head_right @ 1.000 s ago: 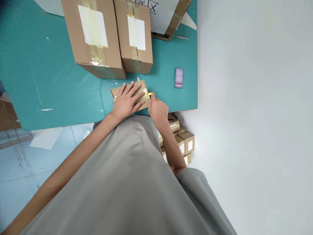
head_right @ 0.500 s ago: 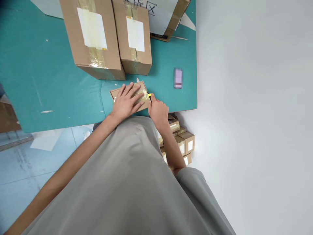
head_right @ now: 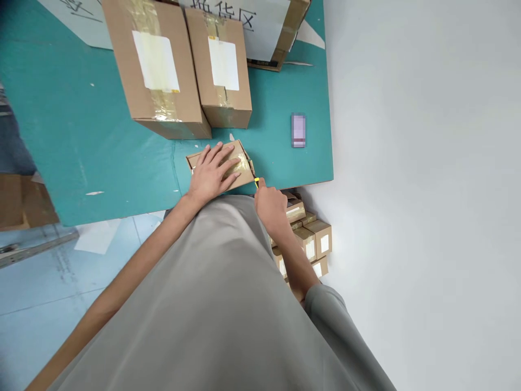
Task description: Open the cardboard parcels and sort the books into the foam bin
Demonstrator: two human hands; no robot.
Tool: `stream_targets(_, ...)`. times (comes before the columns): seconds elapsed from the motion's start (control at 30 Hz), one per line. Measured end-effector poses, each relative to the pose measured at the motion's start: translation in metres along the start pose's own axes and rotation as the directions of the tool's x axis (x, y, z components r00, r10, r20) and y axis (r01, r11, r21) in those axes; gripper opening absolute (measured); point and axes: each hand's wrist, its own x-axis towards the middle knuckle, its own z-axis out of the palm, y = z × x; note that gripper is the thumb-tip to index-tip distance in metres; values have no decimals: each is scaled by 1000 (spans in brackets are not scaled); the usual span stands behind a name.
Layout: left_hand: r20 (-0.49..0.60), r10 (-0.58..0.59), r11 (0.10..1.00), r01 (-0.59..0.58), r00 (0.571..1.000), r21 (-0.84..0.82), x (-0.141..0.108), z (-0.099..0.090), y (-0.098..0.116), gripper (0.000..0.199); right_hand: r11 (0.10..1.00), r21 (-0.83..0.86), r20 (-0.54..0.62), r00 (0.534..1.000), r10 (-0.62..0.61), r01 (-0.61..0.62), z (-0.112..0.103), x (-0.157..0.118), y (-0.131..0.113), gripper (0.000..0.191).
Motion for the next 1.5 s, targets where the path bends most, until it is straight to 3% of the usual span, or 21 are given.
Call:
stream_targets(0.07, -4, -16, 1000, 16, 1000, 9, -3, -5, 0, 55, 999, 41, -58, 998, -22, 25, -2, -7, 7, 53)
stream_targets(0.13, -9, -25, 999, 25, 1000, 30, -9, -11, -2, 61, 993, 112, -188, 982, -11, 33, -2, 0, 14, 56)
stream_targets(0.23, -21, -22, 997, 23, 1000, 78, -27, -22, -10, 61, 971, 240, -359, 929, 91, -2, 13, 45, 22, 58)
stream_targets(0.3, -56, -45, 993, 50, 997, 106, -46, -31, -17, 58, 947, 319, -340, 929, 146, -32, 32, 89, 23, 54)
stream_targets(0.37, -109, -87, 988, 100, 990, 114, -70, -39, -25, 56, 922, 380, -248, 953, 172, -68, 54, 129, 21, 53)
stream_targets(0.47, -190, -184, 977, 201, 964, 75, -109, -50, -33, 55, 900, 418, -137, 971, 196, -123, 82, 164, 17, 55)
stream_targets(0.57, -306, -341, 931, 364, 889, 19, -144, -56, -36, 58, 900, 415, -146, 967, 211, -134, 97, 171, 13, 60)
stream_targets(0.67, -420, -531, 832, 547, 737, -92, -166, -59, -39, 60, 874, 486, -257, 956, 138, 4, 101, 171, 0, 56)
stream_targets(0.73, -448, -625, 765, 617, 640, -185, -173, -61, -43, 60, 757, 639, -234, 972, 26, 134, 101, 170, -18, 46)
stream_targets(0.8, -445, -674, 725, 643, 590, -246, -175, -63, -50, 58, 581, 790, -160, 981, -111, 195, 102, 167, -39, 43)
stream_targets(0.9, -406, -701, 709, 634, 586, -309, -172, -61, -65, 57, 352, 906, -147, 954, -260, 235, 105, 155, -65, 51)
stream_targets(0.97, -363, -720, 694, 609, 592, -384, -167, -54, -75, 58, 277, 916, -204, 930, -305, 291, 104, 144, -71, 55)
stream_targets(1.03, -319, -753, 652, 583, 576, -484, -161, -45, -82, 56, 353, 855, -276, 910, -311, 380, 100, 135, -67, 53)
stream_targets(1.1, -285, -792, 594, 569, 541, -570, -155, -36, -85, 44, 488, 750, -323, 891, -320, 447, 91, 129, -59, 54)
stream_targets(1.17, -251, -823, 542, 575, 509, -613, -149, -32, -86, 28, 607, 637, -317, 879, -356, 475, 80, 126, -51, 62)
stream_targets(1.27, -186, -846, 496, 608, 500, -619, -144, -33, -83, 19, 729, 485, -270, 876, -400, 482, 64, 127, -47, 78)
stream_targets(1.33, -144, -839, 491, 618, 524, -613, -146, -35, -81, 19, 799, 384, -254, 884, -391, 464, 54, 130, -51, 84)
stream_targets(1.47, -50, -771, 541, 612, 635, -577, -157, -34, -74, 4, 904, 214, -198, 923, -331, 370, 38, 139, -70, 88)
stream_targets(1.5, -39, -751, 564, 610, 659, -556, -160, -32, -72, 10, 920, 186, -181, 933, -312, 344, 36, 140, -76, 91)
